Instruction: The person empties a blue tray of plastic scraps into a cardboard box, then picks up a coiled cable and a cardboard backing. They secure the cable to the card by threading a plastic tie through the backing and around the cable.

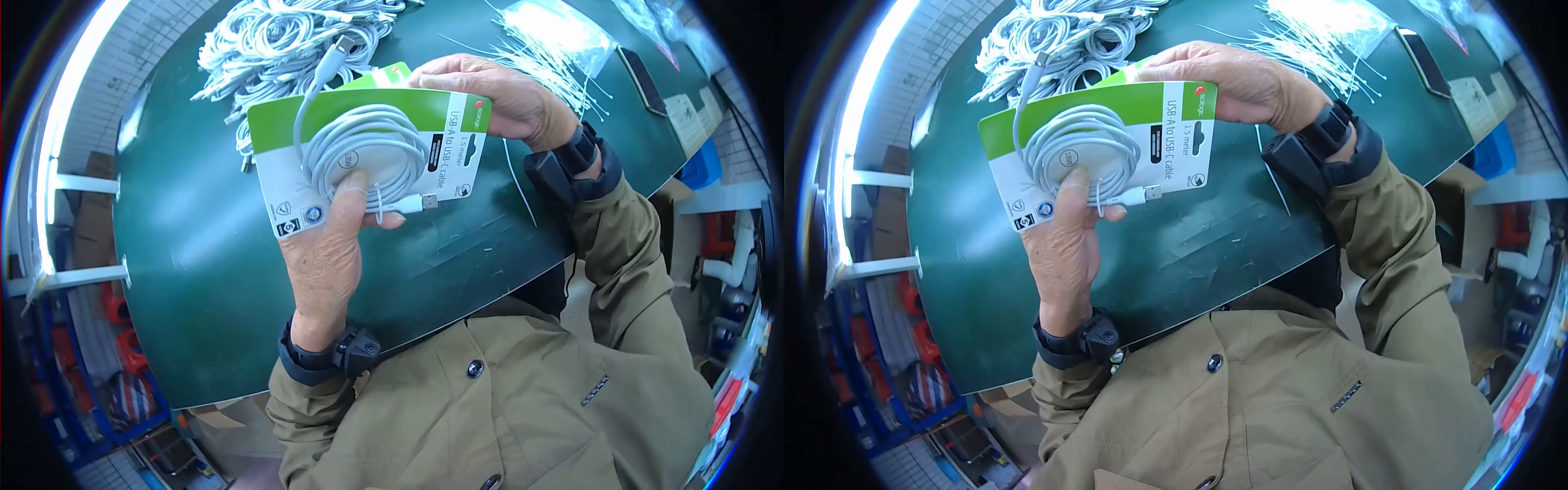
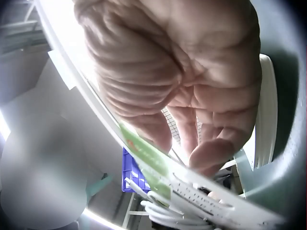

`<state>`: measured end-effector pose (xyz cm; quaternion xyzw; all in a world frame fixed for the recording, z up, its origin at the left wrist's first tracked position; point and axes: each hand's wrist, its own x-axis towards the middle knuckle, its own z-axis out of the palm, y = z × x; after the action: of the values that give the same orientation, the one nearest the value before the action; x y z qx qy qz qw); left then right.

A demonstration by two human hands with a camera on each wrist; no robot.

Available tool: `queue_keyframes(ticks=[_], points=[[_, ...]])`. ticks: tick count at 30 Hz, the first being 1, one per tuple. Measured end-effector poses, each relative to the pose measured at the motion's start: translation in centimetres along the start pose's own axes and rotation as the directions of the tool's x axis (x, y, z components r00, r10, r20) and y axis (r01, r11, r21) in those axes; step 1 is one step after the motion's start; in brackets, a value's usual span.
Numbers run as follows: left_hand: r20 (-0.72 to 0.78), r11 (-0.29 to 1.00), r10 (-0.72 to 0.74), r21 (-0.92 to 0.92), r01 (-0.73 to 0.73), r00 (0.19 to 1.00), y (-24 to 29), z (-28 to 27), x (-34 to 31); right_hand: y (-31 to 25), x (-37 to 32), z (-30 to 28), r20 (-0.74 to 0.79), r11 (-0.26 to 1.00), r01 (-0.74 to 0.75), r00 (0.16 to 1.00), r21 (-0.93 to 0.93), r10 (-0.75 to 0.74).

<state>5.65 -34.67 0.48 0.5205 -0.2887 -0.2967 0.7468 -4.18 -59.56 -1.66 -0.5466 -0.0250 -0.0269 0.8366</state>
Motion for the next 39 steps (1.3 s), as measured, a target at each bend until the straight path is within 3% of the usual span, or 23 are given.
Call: queue_keyframes(ticks=[1,5,8,9,10,11,15,21,24,25,27,31,33,35,39], points=[[-0.004,1.000,-0.004,0.009,0.004,1.000,0.1,0.2,0.0,0.8,0.1,-0.4,0.031,0.997,0.027,0.999,0.068,-0.030],[0.112,0.998,-0.051,0.040,0.047,0.992,0.1,-0.2,-0.1,1.7,0.0,-1.2,0.078,0.994,-0.106,0.991,-0.004,0.106],[0.170,0.995,-0.083,0.060,0.074,0.982,0.2,0.0,-0.2,3.8,0.9,-1.0,0.240,0.989,-0.133,0.960,-0.067,0.146],[0.169,0.997,-0.079,0.035,0.074,0.983,0.2,0.1,-0.4,4.6,0.6,-0.6,0.115,0.972,-0.235,0.965,-0.031,0.237],[0.176,0.997,-0.081,0.034,0.076,0.981,0.2,0.1,-0.5,5.1,0.2,-1.0,0.134,0.969,-0.008,0.990,-0.246,0.042],[0.184,0.996,-0.083,0.034,0.078,0.979,0.1,0.0,-0.5,5.5,-0.6,-1.3,0.193,0.872,0.218,0.970,-0.438,-0.146],[0.168,0.993,-0.089,0.088,0.075,0.982,0.1,0.0,-0.6,4.9,-1.9,-1.4,0.346,0.512,0.406,0.914,-0.757,-0.213],[0.234,0.990,-0.086,0.130,0.056,0.968,-0.4,-1.0,-0.7,5.0,-2.1,-0.8,0.455,0.250,0.530,0.838,-0.811,-0.300],[0.256,0.973,-0.029,0.228,-0.031,0.966,-0.8,-1.5,-0.6,4.4,-1.8,-0.5,0.373,0.420,0.435,0.900,-0.797,-0.225],[0.260,0.960,-0.013,0.273,-0.060,0.965,-0.8,-1.6,-0.6,4.4,-1.3,-0.5,0.283,0.619,0.281,0.954,-0.734,-0.098],[0.254,0.938,0.000,0.334,-0.088,0.967,-0.6,-1.5,-0.7,3.9,-0.9,-0.1,0.208,0.779,0.061,0.974,-0.623,0.090],[0.199,0.988,-0.055,0.152,0.024,0.979,-0.2,-0.5,-1.0,-0.8,-1.2,3.6,0.227,0.711,0.000,0.947,-0.703,0.225],[0.177,0.989,-0.146,0.056,0.139,0.973,-0.1,-0.3,-1.0,-0.9,-1.4,3.4,0.278,0.605,0.127,0.946,-0.786,0.163],[0.208,0.989,-0.147,0.054,0.138,0.967,0.0,-0.3,-1.0,0.9,-1.9,1.7,0.379,0.446,0.339,0.925,-0.828,0.001],[0.210,0.986,-0.160,0.070,0.149,0.964,0.2,-0.2,-0.6,2.1,-2.0,0.7,0.380,0.543,0.313,0.925,-0.779,0.011]])
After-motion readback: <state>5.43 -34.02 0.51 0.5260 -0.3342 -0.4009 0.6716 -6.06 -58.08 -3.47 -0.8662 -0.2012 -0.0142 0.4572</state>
